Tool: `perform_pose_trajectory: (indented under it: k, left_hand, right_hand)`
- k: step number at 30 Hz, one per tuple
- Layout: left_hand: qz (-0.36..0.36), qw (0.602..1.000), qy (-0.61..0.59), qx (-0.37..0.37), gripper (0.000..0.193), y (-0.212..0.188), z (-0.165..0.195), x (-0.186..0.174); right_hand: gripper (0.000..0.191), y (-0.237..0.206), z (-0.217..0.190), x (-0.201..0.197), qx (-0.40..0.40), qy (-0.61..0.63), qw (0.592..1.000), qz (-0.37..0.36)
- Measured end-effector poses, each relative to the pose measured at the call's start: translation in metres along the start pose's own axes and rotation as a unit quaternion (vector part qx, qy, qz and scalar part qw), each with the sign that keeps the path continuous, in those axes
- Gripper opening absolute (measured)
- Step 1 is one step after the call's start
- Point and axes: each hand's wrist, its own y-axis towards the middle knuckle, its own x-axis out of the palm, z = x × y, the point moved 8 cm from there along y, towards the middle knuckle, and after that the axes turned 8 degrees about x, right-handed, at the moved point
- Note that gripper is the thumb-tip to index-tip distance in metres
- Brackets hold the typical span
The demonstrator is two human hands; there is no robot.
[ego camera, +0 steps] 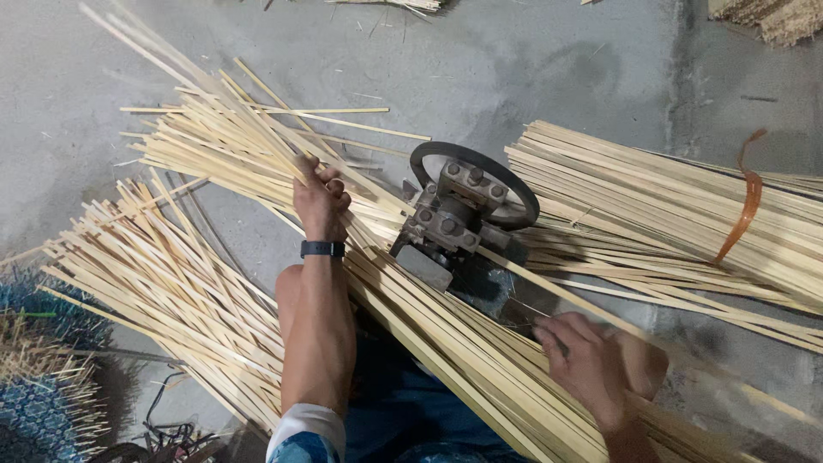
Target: The person sits on the floor and feeds bamboo strips one at a time through a hand-cranked splitting machine, pulling each strip through the blade to split it into thinner slats, then sets the split strips aside and gathers them into bundles.
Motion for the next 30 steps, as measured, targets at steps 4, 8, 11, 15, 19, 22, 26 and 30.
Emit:
perform_pose_trajectory:
  k: [4, 8, 11, 15, 19, 22, 26, 30]
  left_hand:
    - [-0.049, 0.998, 0.038, 0.01, 0.028, -0.016, -0.003, 0.02]
    - [-0.11, 0.994, -0.012, -0.015, 0.026, -0.022, -0.008, 0.037]
    - [-0.135, 0.99, -0.004, -0.031, 0.027, -0.025, -0.012, 0.043]
    - [-0.138, 0.989, 0.011, -0.048, 0.025, -0.028, -0.021, 0.05]
    - [-0.142, 0.989, -0.005, -0.045, 0.026, -0.029, -0.023, 0.049]
    - [-0.131, 0.99, 0.014, -0.041, 0.025, -0.024, -0.024, 0.041]
    - [-0.139, 0.99, 0.008, -0.037, 0.025, -0.018, -0.026, 0.033]
    - [-0.117, 0.993, 0.016, -0.028, 0.025, -0.006, -0.022, 0.024]
  right_hand:
    - [0.028, -0.008, 0.012, 0.043, 0.119, -0.021, 0.974, -0.19]
    - [0.02, -0.007, 0.009, 0.044, 0.08, 0.064, 0.987, -0.121]
    - [0.02, -0.012, 0.03, 0.05, 0.157, 0.007, 0.973, -0.172]
    - [0.031, -0.014, 0.014, 0.038, 0.05, 0.09, 0.989, -0.109]
    - [0.014, -0.031, 0.014, 0.047, 0.009, 0.051, 0.995, -0.088]
    - [0.015, -0.045, 0.03, 0.045, -0.032, 0.146, 0.987, -0.058]
    - [0.008, -0.046, 0.079, 0.011, -0.107, 0.176, 0.978, 0.041]
    - [0.012, -0.043, 0.156, -0.017, 0.041, 0.172, 0.984, 0.025]
